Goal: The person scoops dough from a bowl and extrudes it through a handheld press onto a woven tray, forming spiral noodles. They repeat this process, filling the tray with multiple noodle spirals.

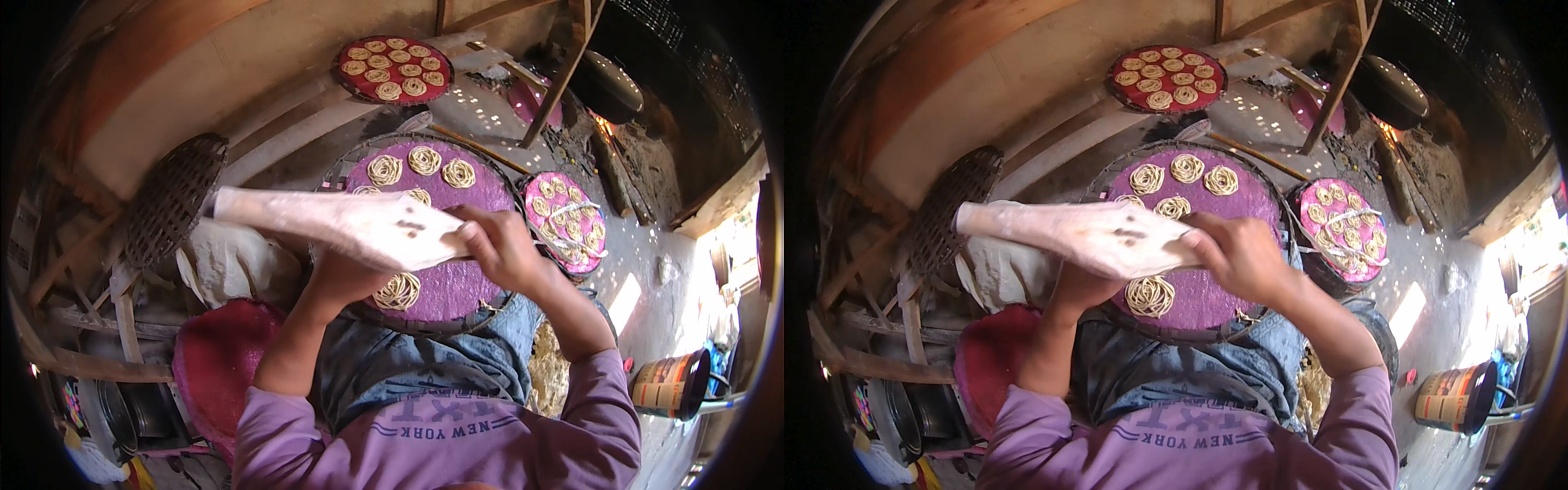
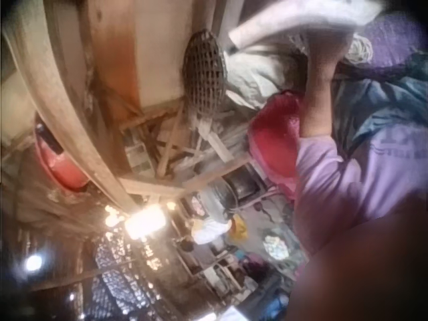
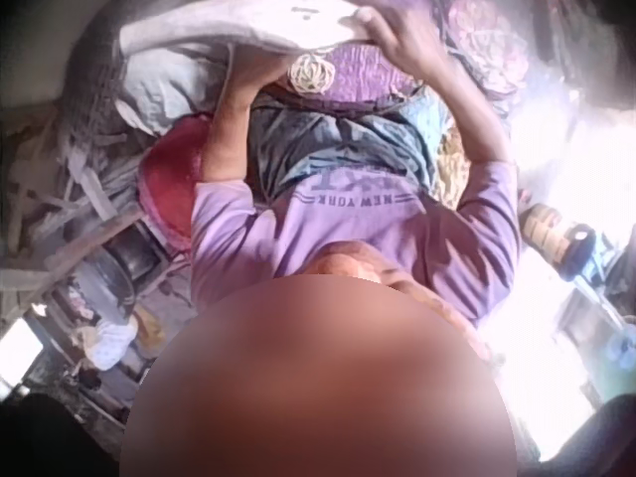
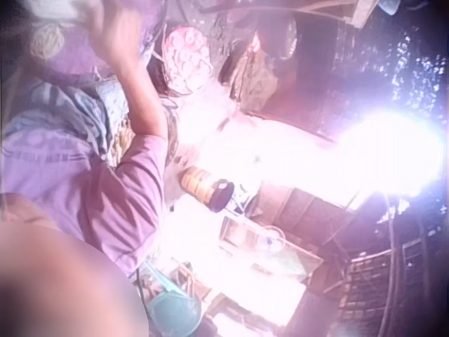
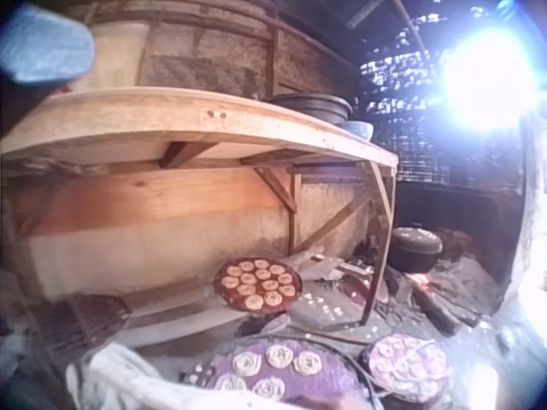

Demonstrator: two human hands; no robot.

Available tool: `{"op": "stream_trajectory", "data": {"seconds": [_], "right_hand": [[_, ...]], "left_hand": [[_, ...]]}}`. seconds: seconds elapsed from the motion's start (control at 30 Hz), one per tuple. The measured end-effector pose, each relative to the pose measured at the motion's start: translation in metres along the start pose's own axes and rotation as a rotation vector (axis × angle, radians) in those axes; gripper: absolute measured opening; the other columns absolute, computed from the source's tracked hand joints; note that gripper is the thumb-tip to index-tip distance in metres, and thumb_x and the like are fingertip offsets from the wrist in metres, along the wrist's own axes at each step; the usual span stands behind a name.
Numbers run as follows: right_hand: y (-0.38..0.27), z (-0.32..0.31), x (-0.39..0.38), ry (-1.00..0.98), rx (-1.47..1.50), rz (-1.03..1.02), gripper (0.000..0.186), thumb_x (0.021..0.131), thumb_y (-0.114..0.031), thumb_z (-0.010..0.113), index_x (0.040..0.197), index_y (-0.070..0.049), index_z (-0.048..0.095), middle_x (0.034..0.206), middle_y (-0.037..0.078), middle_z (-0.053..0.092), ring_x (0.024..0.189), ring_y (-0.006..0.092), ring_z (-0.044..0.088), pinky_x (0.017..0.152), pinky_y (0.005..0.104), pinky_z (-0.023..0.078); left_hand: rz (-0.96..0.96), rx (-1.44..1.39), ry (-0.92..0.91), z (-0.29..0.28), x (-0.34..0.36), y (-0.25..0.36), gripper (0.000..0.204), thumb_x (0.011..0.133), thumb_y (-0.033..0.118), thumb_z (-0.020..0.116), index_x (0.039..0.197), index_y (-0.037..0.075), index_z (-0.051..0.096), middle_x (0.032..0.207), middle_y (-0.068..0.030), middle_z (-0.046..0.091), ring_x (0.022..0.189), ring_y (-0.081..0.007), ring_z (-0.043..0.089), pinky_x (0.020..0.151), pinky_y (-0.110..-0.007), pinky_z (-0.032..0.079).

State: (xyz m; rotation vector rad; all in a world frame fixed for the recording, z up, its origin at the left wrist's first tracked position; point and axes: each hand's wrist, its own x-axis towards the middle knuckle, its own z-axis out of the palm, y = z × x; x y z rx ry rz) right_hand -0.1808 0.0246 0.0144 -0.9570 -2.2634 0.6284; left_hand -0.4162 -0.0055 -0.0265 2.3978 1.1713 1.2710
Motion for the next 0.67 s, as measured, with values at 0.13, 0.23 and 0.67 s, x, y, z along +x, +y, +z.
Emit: {"op": "stream_trajectory", "data": {"seconds": [0.13,0.23,0.67], "right_hand": [[0.024,-0.039,-0.025,-0.046,0.026,0.213,0.047,0.102,-0.035,0.037,0.091,0.001,0.066,0.063,0.017,0.061,0.054,0.0316,0.059,0.056,0.0428,0.045],[0.034,-0.053,-0.043,0.041,0.156,0.330,0.050,0.103,-0.033,0.031,0.097,0.003,0.065,0.067,0.019,0.058,0.063,0.0277,0.058,0.062,0.0380,0.043],[-0.030,-0.136,-0.172,0.699,0.202,0.687,0.026,0.098,-0.012,0.053,0.123,-0.008,0.046,0.068,0.000,0.044,0.064,0.0070,0.041,0.056,0.0232,0.036]], "left_hand": [[-0.078,-0.500,-0.352,0.017,0.040,0.030,0.032,0.085,0.017,0.069,0.115,0.008,0.062,0.103,-0.0076,0.067,0.095,-0.0246,0.063,0.085,-0.038,0.048],[-0.625,-1.075,-0.959,0.046,0.058,0.059,0.039,0.085,0.013,0.069,0.121,0.009,0.056,0.080,-0.0064,0.063,0.058,-0.0173,0.061,0.050,-0.031,0.047],[-0.013,-0.571,-1.628,0.194,0.101,0.181,0.020,0.077,0.017,0.070,0.093,0.007,0.070,0.058,-0.0041,0.057,0.042,-0.0134,0.050,0.036,-0.030,0.037]]}}
